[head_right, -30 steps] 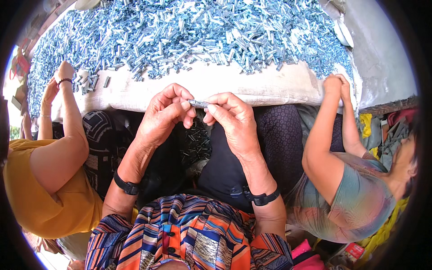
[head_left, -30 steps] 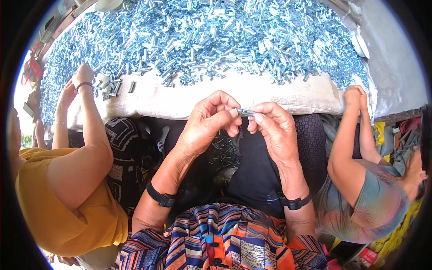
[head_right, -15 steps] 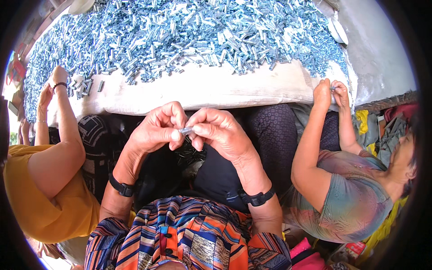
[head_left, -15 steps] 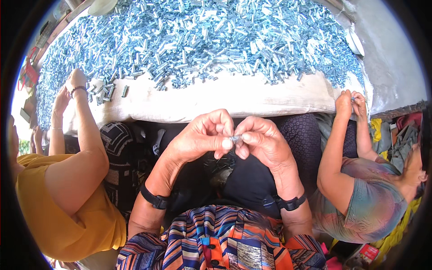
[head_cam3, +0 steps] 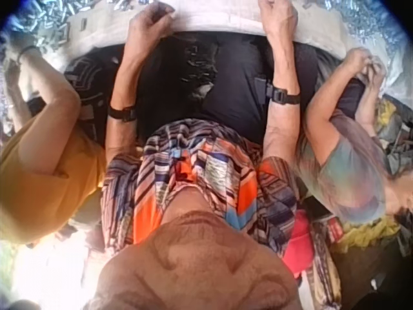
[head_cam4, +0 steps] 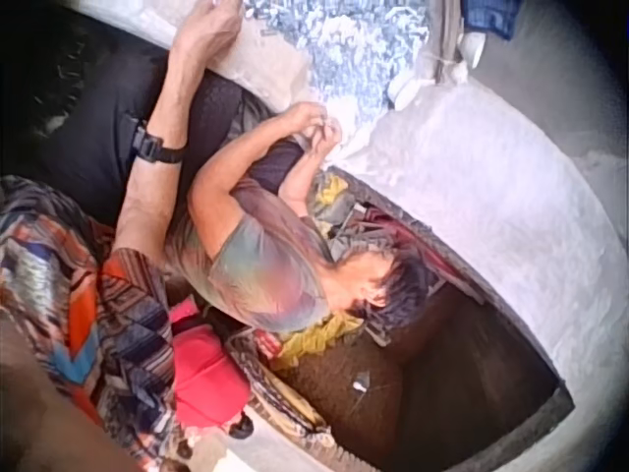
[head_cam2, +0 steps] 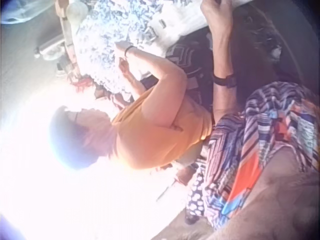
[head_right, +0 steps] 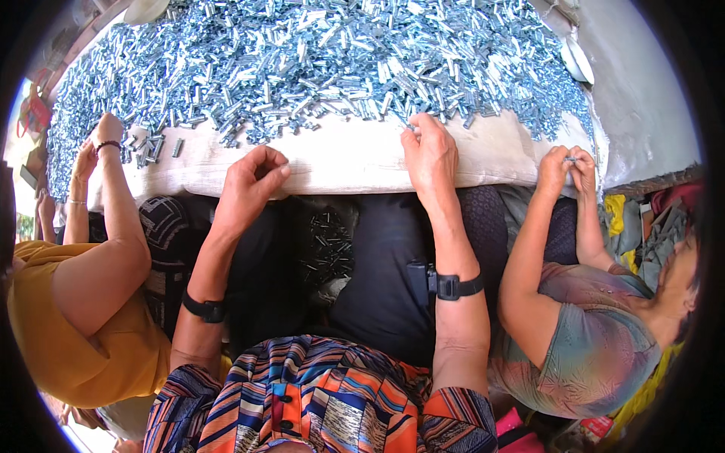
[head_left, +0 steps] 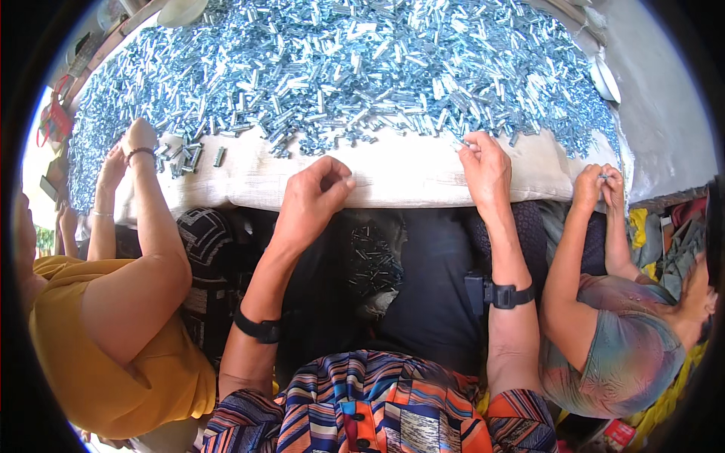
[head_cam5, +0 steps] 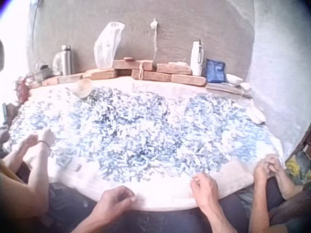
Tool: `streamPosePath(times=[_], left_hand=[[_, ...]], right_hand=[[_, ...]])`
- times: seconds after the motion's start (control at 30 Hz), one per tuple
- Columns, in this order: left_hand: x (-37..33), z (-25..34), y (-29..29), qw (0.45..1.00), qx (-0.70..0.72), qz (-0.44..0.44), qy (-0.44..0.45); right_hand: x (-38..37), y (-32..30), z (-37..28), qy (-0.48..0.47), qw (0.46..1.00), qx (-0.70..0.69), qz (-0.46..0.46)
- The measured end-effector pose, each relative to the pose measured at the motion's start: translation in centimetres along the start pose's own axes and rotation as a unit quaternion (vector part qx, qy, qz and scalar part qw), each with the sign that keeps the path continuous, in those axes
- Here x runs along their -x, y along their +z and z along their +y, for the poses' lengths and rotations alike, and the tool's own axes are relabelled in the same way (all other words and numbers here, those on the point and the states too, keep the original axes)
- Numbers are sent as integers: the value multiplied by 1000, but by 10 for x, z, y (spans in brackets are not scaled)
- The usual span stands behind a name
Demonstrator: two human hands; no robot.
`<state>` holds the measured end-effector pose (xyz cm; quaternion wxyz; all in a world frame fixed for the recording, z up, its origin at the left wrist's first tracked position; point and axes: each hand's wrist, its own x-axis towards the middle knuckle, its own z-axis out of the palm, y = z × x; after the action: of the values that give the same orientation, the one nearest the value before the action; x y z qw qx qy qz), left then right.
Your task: Manually assembling small metal sleeves and pins from a large industrial pile.
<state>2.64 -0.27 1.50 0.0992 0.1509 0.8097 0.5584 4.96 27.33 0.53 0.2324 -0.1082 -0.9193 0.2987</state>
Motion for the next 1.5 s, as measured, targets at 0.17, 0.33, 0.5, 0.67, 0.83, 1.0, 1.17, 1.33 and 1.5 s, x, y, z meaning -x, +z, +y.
streamPosePath(times=[0.17,0.33,0.5,0.67,0.83,1.0,1.17,1.33,1.5], left_hand=[[-31,-9,6,972,-160,105,134],[-57,-11,20,927,-316,108,169],[-72,-2,30,910,-382,75,144],[-79,6,36,900,-420,61,94],[-72,3,23,923,-358,67,123],[-44,11,9,987,-122,17,105],[-9,22,12,974,220,-50,1],[9,28,9,974,216,-73,-16],[21,37,14,926,355,-111,-56]], right_hand=[[-6,17,6,-39,994,101,19],[3,18,3,7,999,-39,28],[17,10,-3,85,969,-233,-3],[35,2,-23,122,916,-378,-48],[51,-9,-39,160,859,-476,-102],[58,-19,-52,186,785,-576,-131],[64,-20,-65,174,760,-607,-155],[70,-21,-73,156,774,-586,-180],[73,-19,-78,149,778,-582,-183]])
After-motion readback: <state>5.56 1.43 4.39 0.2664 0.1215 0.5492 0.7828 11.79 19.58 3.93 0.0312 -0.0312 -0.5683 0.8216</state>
